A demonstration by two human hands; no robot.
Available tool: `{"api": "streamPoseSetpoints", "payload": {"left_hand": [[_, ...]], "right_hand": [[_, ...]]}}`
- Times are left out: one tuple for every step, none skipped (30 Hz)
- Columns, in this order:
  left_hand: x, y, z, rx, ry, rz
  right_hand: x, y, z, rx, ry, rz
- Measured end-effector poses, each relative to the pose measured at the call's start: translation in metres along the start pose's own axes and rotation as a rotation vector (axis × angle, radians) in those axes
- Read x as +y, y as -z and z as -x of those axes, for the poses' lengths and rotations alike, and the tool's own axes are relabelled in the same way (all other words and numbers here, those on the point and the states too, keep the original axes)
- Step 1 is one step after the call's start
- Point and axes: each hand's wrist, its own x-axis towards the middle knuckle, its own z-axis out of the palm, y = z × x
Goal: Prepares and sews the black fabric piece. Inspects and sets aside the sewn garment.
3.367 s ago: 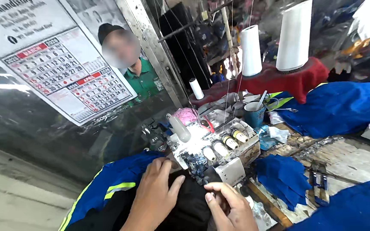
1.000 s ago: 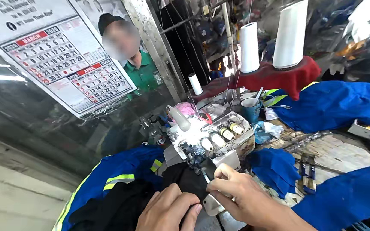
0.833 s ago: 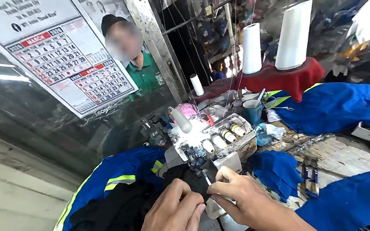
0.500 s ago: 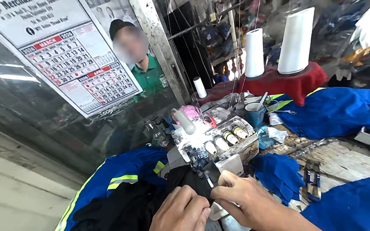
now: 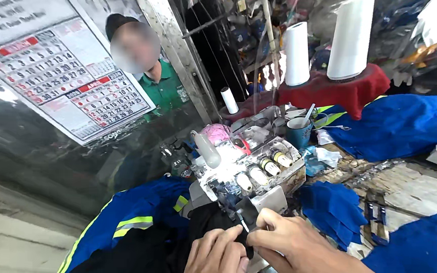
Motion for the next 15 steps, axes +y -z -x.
{"api": "streamPoseSetpoints", "payload": {"left_hand": [[0.000, 0.001, -0.001, -0.009, 0.005, 0.001], [0.000, 0.002, -0.002, -0.014, 0.009, 0.007], [-0.001, 0.002, -0.003, -0.013, 0.011, 0.021], [-0.003, 0.002, -0.003, -0.008, 0.012, 0.036], [-0.004, 0.003, -0.002, 0.001, 0.011, 0.049], [-0.005, 0.003, -0.001, 0.014, 0.006, 0.058], [-0.005, 0.003, -0.001, 0.032, -0.001, 0.066], [-0.004, 0.003, 0.000, 0.055, -0.011, 0.072], [-0.002, 0.003, 0.000, 0.078, -0.021, 0.076], [0.000, 0.003, 0.000, 0.094, -0.026, 0.077], [0.003, 0.002, 0.001, 0.099, -0.025, 0.074], [0.005, 0.001, 0.001, 0.096, -0.020, 0.071], [0.006, 0.000, 0.000, 0.097, -0.013, 0.069], [0.005, -0.002, 0.000, 0.103, -0.007, 0.069], [0.004, -0.003, -0.001, 0.109, -0.001, 0.067]], "right_hand": [[0.000, -0.001, -0.002, 0.002, -0.009, -0.011], [0.001, -0.001, -0.004, 0.001, -0.018, -0.018], [0.001, -0.001, -0.006, -0.004, -0.024, -0.022], [0.001, 0.000, -0.008, -0.011, -0.025, -0.024], [0.001, 0.000, -0.008, -0.021, -0.024, -0.025], [0.001, 0.001, -0.008, -0.031, -0.023, -0.027], [0.001, 0.002, -0.008, -0.040, -0.023, -0.029], [0.002, 0.003, -0.008, -0.044, -0.023, -0.026], [0.002, 0.004, -0.008, -0.044, -0.022, -0.017], [0.002, 0.004, -0.008, -0.036, -0.018, -0.007], [0.003, 0.003, -0.008, -0.027, -0.016, 0.006], [0.003, 0.003, -0.008, -0.020, -0.017, 0.016], [0.003, 0.004, -0.009, -0.019, -0.021, 0.026], [0.004, 0.004, -0.009, -0.020, -0.025, 0.039], [0.004, 0.003, -0.010, -0.023, -0.029, 0.052]]}}
